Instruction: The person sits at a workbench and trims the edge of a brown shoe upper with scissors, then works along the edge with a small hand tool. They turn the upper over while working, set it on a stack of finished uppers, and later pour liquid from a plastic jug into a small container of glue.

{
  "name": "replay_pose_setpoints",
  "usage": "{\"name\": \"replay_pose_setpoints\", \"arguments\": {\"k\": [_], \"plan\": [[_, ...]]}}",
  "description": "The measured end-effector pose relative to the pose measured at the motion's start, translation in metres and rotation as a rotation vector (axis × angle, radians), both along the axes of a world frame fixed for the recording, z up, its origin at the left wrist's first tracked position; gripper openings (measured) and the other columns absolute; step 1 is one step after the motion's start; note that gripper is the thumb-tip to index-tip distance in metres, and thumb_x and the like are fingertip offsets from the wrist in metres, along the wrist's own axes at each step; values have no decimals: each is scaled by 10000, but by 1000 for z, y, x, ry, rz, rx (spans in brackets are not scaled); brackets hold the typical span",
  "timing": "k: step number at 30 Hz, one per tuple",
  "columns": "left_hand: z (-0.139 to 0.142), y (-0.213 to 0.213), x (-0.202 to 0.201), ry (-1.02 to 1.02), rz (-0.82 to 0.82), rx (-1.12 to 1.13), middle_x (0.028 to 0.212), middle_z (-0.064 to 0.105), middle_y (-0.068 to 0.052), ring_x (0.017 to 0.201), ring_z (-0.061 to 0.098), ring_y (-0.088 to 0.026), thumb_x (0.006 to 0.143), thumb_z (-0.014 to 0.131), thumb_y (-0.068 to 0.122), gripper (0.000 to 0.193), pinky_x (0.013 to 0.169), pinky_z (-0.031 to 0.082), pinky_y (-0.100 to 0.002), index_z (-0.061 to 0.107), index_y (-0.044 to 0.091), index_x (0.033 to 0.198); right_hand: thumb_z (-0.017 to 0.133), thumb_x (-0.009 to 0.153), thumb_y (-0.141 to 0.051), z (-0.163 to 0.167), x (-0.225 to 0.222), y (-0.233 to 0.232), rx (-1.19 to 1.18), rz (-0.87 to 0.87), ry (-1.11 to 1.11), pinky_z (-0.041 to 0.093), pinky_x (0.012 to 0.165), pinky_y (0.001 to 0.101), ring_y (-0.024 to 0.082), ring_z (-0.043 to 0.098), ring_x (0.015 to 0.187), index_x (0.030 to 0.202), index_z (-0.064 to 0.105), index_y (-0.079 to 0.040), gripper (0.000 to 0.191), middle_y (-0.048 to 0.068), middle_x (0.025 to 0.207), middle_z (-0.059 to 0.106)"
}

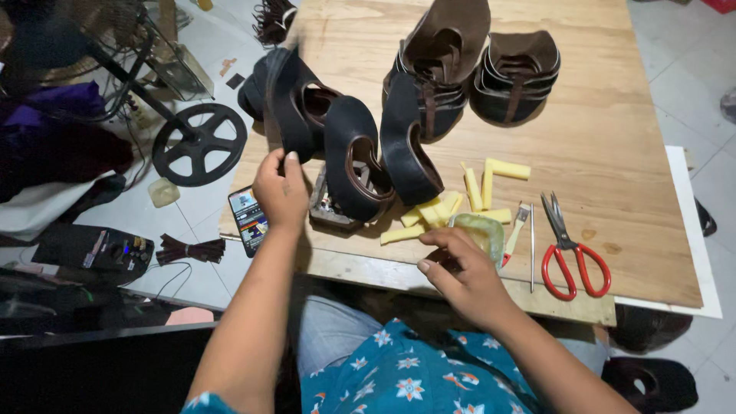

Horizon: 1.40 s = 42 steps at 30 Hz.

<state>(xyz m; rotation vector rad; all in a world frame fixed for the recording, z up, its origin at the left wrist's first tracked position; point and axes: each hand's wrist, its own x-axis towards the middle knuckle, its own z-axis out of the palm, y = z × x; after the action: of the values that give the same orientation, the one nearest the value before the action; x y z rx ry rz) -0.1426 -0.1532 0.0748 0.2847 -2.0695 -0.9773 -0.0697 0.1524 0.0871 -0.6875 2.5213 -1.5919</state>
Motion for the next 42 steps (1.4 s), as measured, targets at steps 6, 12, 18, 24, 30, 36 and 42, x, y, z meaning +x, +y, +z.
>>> {"name": "replay_pose_setpoints", "arguments": {"k": [6,12,18,24,30,36,42], "plan": [[39,110,85,-142,-426,228,664,571,-114,605,549,-206,983,683,164,294,615,457,-333,591,6,752,787,820,-213,-8,1,-8,-69,21,165,585,799,310,233,653,1108,1536,339,-73,856,180,1430,490],[54,141,123,28,-752,-89,992,679,-157,892,602,-306,922,638,68,174,799,472,-411,689,-52,1037,722,858,-136,-29,3,2,-290,-146,-232,565,809,331,181,635,939,1539,356,-69,776,133,1159,629],[7,143,142,-69,-558,379,1137,640,-120,960,623,-207,1017,640,91,236,850,526,-344,580,46,1240,644,863,-118,-25,3,49,-717,-79,-494,584,794,358,199,682,934,1443,482,-1,613,152,1162,680],[-14,157,141,-236,-920,667,1422,536,-140,1328,528,-221,933,742,112,701,1148,414,-357,336,0,1494,634,834,-60,-25,18,41,-749,8,-614,516,870,273,139,618,1095,1465,452,-12,659,93,1382,637],[2,154,140,-246,-798,692,1378,556,-142,1270,581,-209,905,766,115,678,1106,484,-361,388,-5,1455,780,833,-44,-17,33,36,-289,-262,23,528,751,286,140,596,911,1458,393,-55,735,142,1234,567],[2,151,141,-238,-777,719,1317,593,-140,1200,619,-208,905,778,102,658,1055,519,-352,394,-6,1428,882,810,-95,14,42,37,66,-293,777,533,770,346,284,611,943,1331,456,-30,676,169,1161,547],[1,152,145,-251,-760,556,1281,633,-144,1156,651,-206,882,805,90,695,1023,540,-327,384,0,1426,821,749,-169,31,37,37,421,21,532,526,614,397,276,684,748,1127,676,-81,415,92,1018,705]]}}
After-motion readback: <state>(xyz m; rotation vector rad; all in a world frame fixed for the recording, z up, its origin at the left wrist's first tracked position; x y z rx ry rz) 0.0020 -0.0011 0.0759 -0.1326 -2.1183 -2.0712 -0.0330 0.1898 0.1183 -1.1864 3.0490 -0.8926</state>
